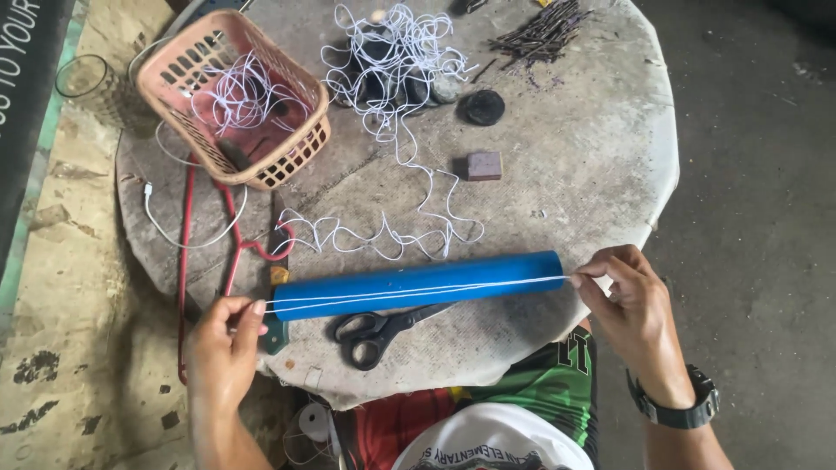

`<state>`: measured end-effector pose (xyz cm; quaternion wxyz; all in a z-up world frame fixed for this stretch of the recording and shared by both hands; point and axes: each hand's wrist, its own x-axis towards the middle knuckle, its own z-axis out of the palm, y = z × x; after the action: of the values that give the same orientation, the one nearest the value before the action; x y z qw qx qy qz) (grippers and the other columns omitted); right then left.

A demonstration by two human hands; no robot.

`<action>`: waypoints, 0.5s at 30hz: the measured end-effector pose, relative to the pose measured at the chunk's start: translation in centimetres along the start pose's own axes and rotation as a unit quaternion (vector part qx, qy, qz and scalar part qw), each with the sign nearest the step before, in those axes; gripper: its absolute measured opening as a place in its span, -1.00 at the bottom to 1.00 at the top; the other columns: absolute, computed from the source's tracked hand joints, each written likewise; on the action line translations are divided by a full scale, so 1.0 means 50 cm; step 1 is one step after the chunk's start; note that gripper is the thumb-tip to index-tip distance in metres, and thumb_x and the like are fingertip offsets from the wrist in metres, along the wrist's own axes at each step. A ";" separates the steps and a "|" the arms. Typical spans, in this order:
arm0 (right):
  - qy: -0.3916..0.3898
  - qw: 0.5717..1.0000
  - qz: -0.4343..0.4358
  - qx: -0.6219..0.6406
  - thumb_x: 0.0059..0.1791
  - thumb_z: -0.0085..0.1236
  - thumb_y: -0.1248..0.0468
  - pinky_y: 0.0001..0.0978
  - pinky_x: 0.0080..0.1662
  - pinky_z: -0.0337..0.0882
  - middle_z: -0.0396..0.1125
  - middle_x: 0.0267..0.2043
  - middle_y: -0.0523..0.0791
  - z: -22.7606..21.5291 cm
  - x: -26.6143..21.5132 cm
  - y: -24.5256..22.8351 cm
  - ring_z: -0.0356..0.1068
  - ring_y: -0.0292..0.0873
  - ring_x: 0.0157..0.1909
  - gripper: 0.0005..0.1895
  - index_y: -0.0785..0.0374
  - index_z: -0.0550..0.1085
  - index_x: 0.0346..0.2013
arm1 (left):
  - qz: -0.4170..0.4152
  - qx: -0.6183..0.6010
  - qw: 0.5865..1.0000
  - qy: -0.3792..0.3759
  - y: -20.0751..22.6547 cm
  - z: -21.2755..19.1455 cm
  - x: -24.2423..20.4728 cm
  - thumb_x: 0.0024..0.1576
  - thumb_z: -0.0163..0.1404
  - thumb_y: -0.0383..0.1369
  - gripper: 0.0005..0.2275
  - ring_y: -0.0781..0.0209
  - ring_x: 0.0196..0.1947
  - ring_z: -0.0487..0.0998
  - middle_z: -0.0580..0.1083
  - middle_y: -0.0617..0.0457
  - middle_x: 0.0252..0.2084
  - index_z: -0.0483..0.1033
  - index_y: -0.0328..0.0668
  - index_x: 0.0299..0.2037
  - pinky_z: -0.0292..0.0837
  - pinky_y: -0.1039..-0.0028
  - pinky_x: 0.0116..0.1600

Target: Measuring string against a blue pipe and tying knots at regular intervals

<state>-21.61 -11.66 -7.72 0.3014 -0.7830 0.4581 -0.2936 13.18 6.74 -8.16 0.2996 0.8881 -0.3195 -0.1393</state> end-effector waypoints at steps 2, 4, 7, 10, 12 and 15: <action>-0.008 0.986 0.020 0.165 -0.12 -0.03 0.28 -0.52 -0.31 0.10 0.14 -0.39 -0.21 -0.005 -0.005 -0.007 0.08 -0.32 -0.41 -0.94 0.17 0.38 -0.49 | 0.055 -0.014 0.997 0.043 0.009 0.002 -0.002 0.06 -0.12 -0.29 -0.83 0.22 -0.49 0.46 0.46 0.01 -0.49 0.40 -0.22 -0.32 0.31 0.46 -0.40; -0.016 0.944 0.041 0.327 -0.10 -0.07 0.27 -0.52 -0.22 0.06 0.10 -0.40 -0.25 0.004 -0.007 -0.004 0.06 -0.34 -0.34 -0.88 0.14 0.34 -0.54 | 0.110 -0.027 0.990 0.084 0.036 0.005 -0.005 0.07 -0.09 -0.38 -0.88 0.20 -0.50 0.45 0.43 -0.02 -0.48 0.38 -0.29 -0.32 0.34 0.46 -0.45; -0.121 0.743 0.032 0.657 -0.13 0.04 0.20 -0.30 -0.06 0.11 0.23 -0.08 -0.18 0.032 -0.005 -0.017 0.23 -0.18 -0.15 -0.90 0.13 0.44 -0.43 | 0.296 0.000 0.924 0.244 0.123 0.013 -0.025 0.11 -0.07 -0.41 -0.83 0.09 -0.34 0.39 0.33 -0.23 -0.25 0.33 -0.43 -0.24 0.39 0.42 -0.33; -0.142 0.672 0.159 0.709 -0.18 0.04 0.21 -0.23 -0.13 0.13 0.25 -0.25 -0.10 0.055 -0.005 -0.082 0.22 -0.13 -0.19 -0.88 0.18 0.44 -0.53 | 0.461 0.002 0.804 0.375 0.224 0.022 -0.078 0.10 -0.13 -0.36 -0.81 0.00 -0.34 0.31 0.35 -0.14 -0.36 0.34 -0.41 -0.36 0.28 0.32 -0.30; -0.115 0.626 0.260 0.726 -0.19 0.03 0.24 -0.26 -0.21 0.20 0.31 -0.29 -0.05 0.075 -0.007 -0.106 0.27 -0.07 -0.22 -0.85 0.23 0.41 -0.61 | 0.652 0.000 0.744 0.146 0.270 0.030 -0.125 0.09 -0.32 -0.30 -0.78 0.12 -0.29 0.35 0.33 0.08 -0.30 0.41 -0.11 -0.29 0.22 0.35 -0.22; -0.125 0.568 0.264 0.770 -0.19 0.00 0.32 -0.28 -0.09 0.26 0.32 -0.31 -0.01 0.092 -0.014 -0.123 0.30 -0.04 -0.24 -0.89 0.31 0.40 -0.57 | 0.717 0.005 0.671 0.188 0.339 0.060 -0.144 0.07 -0.19 -0.43 -0.92 0.29 -0.34 0.39 0.30 0.14 -0.40 0.38 -0.06 -0.38 0.32 0.51 -0.21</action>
<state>-15.16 -7.66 -6.27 0.9086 -0.1282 0.2033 -0.3416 -1.79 -0.34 0.41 0.3563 0.3948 -0.7959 0.2895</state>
